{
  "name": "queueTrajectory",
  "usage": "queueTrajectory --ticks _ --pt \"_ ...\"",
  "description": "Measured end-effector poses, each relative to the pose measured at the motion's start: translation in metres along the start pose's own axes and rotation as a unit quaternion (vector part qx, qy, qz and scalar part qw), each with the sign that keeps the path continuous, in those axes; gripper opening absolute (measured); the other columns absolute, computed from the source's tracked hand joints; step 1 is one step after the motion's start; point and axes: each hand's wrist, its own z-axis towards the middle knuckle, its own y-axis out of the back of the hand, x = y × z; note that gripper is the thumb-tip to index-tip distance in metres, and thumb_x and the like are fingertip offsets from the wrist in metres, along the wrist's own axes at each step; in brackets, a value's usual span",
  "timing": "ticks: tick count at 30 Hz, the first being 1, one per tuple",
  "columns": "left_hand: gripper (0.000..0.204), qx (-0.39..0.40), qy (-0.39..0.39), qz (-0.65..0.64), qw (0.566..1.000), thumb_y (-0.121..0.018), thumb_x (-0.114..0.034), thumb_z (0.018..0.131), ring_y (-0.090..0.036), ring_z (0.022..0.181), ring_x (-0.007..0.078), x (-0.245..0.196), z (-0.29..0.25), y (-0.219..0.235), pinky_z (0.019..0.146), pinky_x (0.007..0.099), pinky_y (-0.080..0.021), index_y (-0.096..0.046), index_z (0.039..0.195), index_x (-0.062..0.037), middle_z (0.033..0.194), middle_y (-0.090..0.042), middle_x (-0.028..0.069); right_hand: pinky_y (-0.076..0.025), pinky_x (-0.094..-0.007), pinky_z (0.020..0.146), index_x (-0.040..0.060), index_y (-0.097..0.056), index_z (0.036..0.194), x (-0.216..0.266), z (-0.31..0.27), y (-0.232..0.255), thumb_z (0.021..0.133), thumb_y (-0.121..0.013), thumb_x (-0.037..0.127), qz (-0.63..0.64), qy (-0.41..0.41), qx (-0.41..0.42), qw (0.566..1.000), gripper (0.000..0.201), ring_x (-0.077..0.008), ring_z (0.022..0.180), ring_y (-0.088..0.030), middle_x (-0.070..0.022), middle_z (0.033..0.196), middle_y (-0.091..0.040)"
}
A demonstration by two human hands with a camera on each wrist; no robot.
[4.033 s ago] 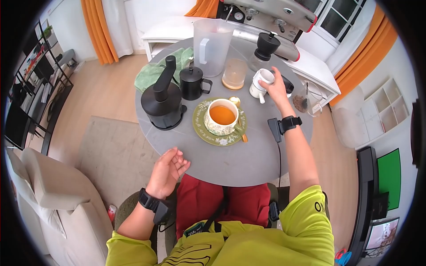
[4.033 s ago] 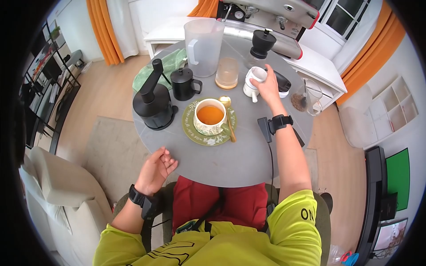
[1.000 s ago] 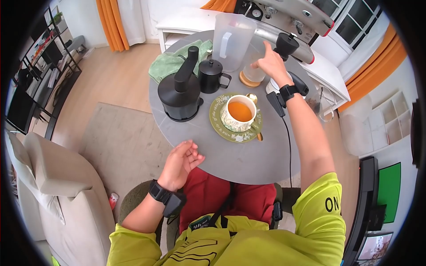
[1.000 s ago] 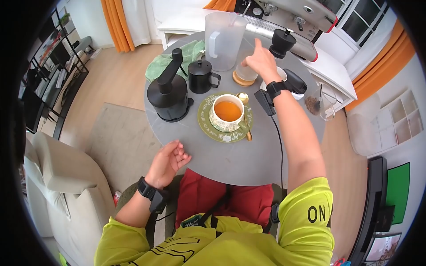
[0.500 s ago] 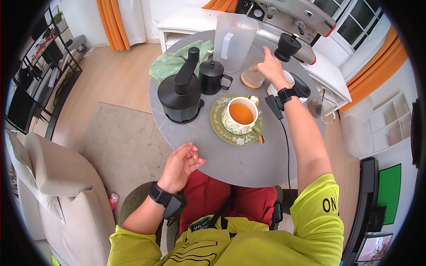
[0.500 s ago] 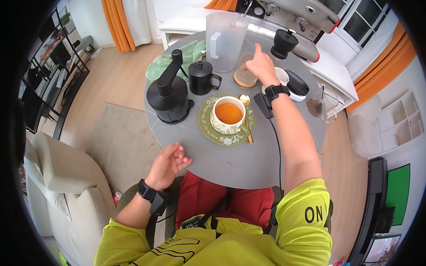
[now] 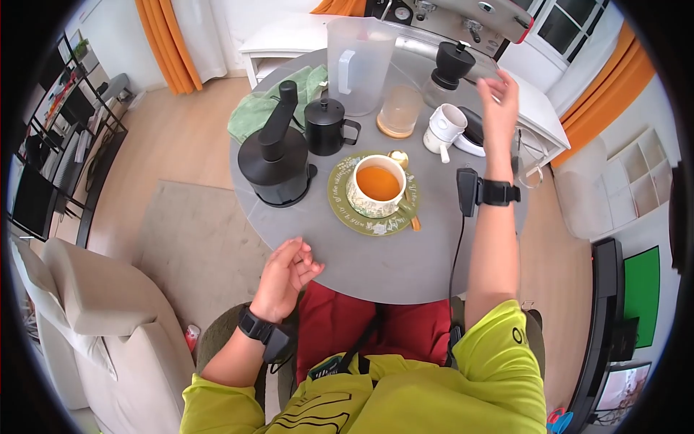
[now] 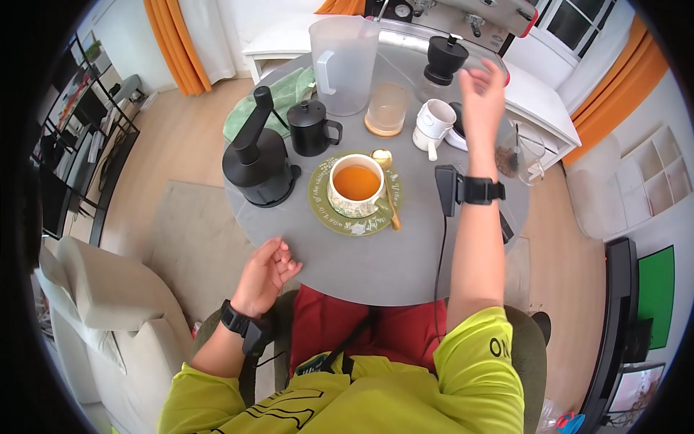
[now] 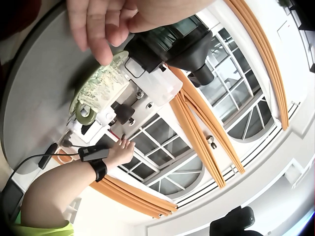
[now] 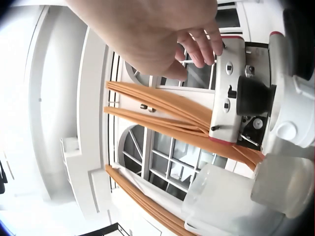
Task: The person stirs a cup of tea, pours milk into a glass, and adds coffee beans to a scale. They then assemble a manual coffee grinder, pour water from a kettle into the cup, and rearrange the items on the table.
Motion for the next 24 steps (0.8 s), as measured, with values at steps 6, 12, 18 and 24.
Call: queueTrajectory --ticks 6,12,18,24 --pt "0.02 -0.015 -0.013 0.023 1.0 -0.047 -0.024 0.099 -0.058 0.067 0.0126 0.0 -0.003 -0.004 0.081 0.0313 -0.052 -0.053 0.086 -0.0093 0.073 -0.055 -0.002 -0.045 -0.0338 0.086 0.0023 -0.051 0.122 -0.026 -0.008 0.023 0.082 -0.072 0.021 0.048 -0.13 -0.003 0.99 0.049 -0.0195 0.094 -0.06 -0.0097 0.099 -0.064" --pt "0.02 -0.01 -0.009 0.012 1.0 -0.047 -0.023 0.099 -0.058 0.066 0.0132 0.001 -0.001 -0.001 0.08 0.0317 -0.052 -0.053 0.087 -0.0095 0.072 -0.056 -0.0017 -0.042 -0.0368 0.098 0.0021 -0.034 0.142 -0.05 -0.027 0.001 0.068 -0.082 0.03 -0.083 -0.111 0.222 0.965 0.092 -0.0301 0.116 -0.053 -0.0205 0.128 -0.051" --pt "0.019 -0.019 -0.01 0.005 1.0 -0.046 -0.022 0.099 -0.058 0.065 0.0137 0.0 -0.002 -0.002 0.08 0.0324 -0.052 -0.054 0.087 -0.0097 0.072 -0.056 -0.0017 -0.039 -0.0388 0.104 0.0028 -0.032 0.144 -0.039 -0.023 0.002 0.066 -0.082 0.027 -0.119 -0.139 0.261 0.948 0.096 -0.0344 0.125 -0.047 -0.0241 0.136 -0.044" --pt "0.018 -0.025 0.001 0.006 1.0 -0.047 -0.023 0.099 -0.058 0.064 0.0137 0.003 0.0 0.001 0.079 0.0323 -0.053 -0.054 0.088 -0.0099 0.07 -0.056 -0.0016 -0.037 -0.0383 0.105 0.0042 -0.033 0.144 -0.042 -0.022 -0.002 0.068 -0.08 0.026 -0.146 -0.114 0.277 0.943 0.092 -0.0346 0.128 -0.045 -0.024 0.138 -0.043"
